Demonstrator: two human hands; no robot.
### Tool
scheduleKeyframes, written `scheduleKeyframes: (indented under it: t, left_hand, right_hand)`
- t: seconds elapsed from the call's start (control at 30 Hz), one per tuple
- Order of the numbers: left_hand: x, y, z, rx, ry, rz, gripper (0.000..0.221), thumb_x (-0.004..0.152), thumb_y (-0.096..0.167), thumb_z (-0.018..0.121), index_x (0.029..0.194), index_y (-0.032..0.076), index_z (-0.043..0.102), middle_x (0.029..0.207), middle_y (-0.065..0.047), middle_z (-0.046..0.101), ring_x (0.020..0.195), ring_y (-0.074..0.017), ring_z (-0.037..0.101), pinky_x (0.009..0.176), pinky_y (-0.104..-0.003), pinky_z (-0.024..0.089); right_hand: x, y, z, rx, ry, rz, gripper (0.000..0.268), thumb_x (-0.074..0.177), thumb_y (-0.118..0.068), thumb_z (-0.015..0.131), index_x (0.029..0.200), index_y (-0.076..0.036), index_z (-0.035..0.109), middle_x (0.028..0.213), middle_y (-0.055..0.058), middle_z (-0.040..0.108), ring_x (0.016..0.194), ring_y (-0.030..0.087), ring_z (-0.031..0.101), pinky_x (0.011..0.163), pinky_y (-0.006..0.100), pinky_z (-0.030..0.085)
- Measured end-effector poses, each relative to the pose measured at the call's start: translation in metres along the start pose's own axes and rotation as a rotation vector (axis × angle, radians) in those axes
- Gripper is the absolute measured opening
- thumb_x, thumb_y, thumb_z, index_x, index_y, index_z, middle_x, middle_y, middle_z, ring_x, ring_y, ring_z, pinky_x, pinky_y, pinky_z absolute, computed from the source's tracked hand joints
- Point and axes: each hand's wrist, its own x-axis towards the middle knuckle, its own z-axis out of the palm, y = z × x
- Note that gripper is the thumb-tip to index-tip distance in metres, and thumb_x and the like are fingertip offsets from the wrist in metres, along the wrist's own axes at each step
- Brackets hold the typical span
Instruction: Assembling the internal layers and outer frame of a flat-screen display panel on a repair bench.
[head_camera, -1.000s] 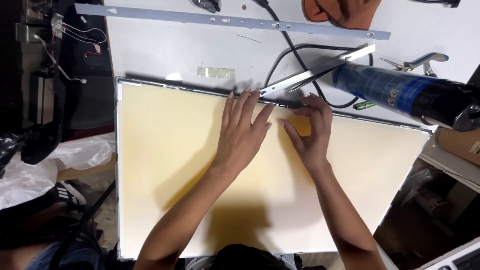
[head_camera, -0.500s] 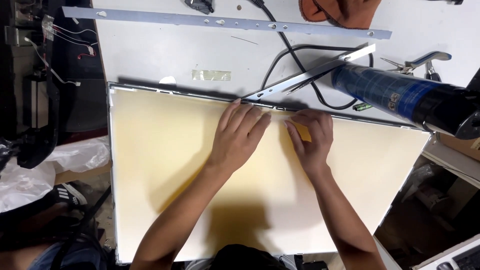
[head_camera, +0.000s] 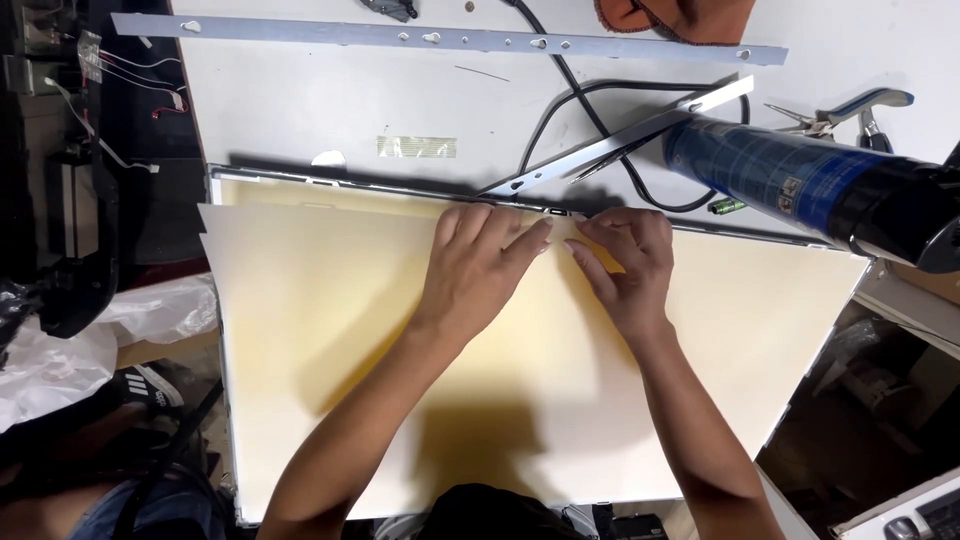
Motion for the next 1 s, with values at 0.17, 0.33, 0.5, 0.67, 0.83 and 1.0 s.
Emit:
scheduleKeyframes:
  t: [0.17,0.33,0.5,0.67,0.83,1.0]
  left_hand:
    - [0.012,-0.001,-0.007,-0.008,-0.071,-0.009,0.015,0.094,0.027,0.08,0.107,0.021,0.078,0.085,-0.001,0.056,0.085,-0.02,0.057,0.086,-0.04,0.048]
    - [0.014,-0.005,-0.005,-0.018,-0.121,0.007,0.008,0.094,0.023,0.08,0.099,0.017,0.079,0.082,-0.004,0.057,0.084,-0.0208,0.057,0.084,-0.04,0.046]
    - [0.011,-0.003,-0.001,-0.017,-0.182,0.002,0.014,0.094,0.015,0.077,0.108,0.015,0.081,0.087,-0.007,0.059,0.089,-0.0232,0.057,0.084,-0.04,0.045]
    - [0.01,0.002,-0.002,0.042,-0.2,0.012,0.015,0.096,0.012,0.073,0.108,0.015,0.081,0.093,-0.009,0.059,0.091,-0.0247,0.055,0.081,-0.04,0.043]
    - [0.01,0.0,-0.004,0.081,-0.202,0.041,0.02,0.096,0.011,0.073,0.114,0.016,0.081,0.102,-0.012,0.061,0.096,-0.0259,0.056,0.083,-0.04,0.044]
    - [0.004,-0.006,0.0,0.087,-0.153,0.043,0.022,0.099,0.012,0.07,0.117,0.019,0.08,0.1,-0.008,0.06,0.098,-0.0238,0.058,0.085,-0.039,0.046]
  right_hand:
    - [0.005,-0.001,-0.002,-0.018,-0.031,-0.003,0.025,0.092,-0.028,0.088,0.106,-0.008,0.082,0.099,0.009,0.062,0.092,0.029,0.06,0.086,0.046,0.046]
    - [0.01,0.0,-0.001,-0.026,-0.035,-0.012,0.022,0.09,-0.025,0.091,0.101,-0.007,0.082,0.093,0.008,0.06,0.085,0.028,0.059,0.081,0.044,0.046]
    - [0.01,0.003,0.001,-0.056,-0.018,0.019,0.016,0.095,-0.02,0.088,0.098,-0.005,0.084,0.094,0.01,0.061,0.086,0.027,0.059,0.081,0.044,0.048]
    - [0.007,0.006,0.002,-0.105,-0.017,-0.032,0.016,0.094,-0.023,0.089,0.099,-0.008,0.084,0.095,0.007,0.061,0.087,0.027,0.06,0.079,0.042,0.048]
    - [0.005,0.007,0.007,-0.152,0.019,-0.072,0.014,0.095,-0.023,0.087,0.102,-0.011,0.084,0.097,0.007,0.061,0.088,0.027,0.061,0.079,0.042,0.048]
    - [0.005,0.004,0.013,-0.142,0.118,-0.072,0.019,0.097,-0.02,0.086,0.111,-0.01,0.079,0.102,0.007,0.06,0.091,0.028,0.062,0.08,0.041,0.048]
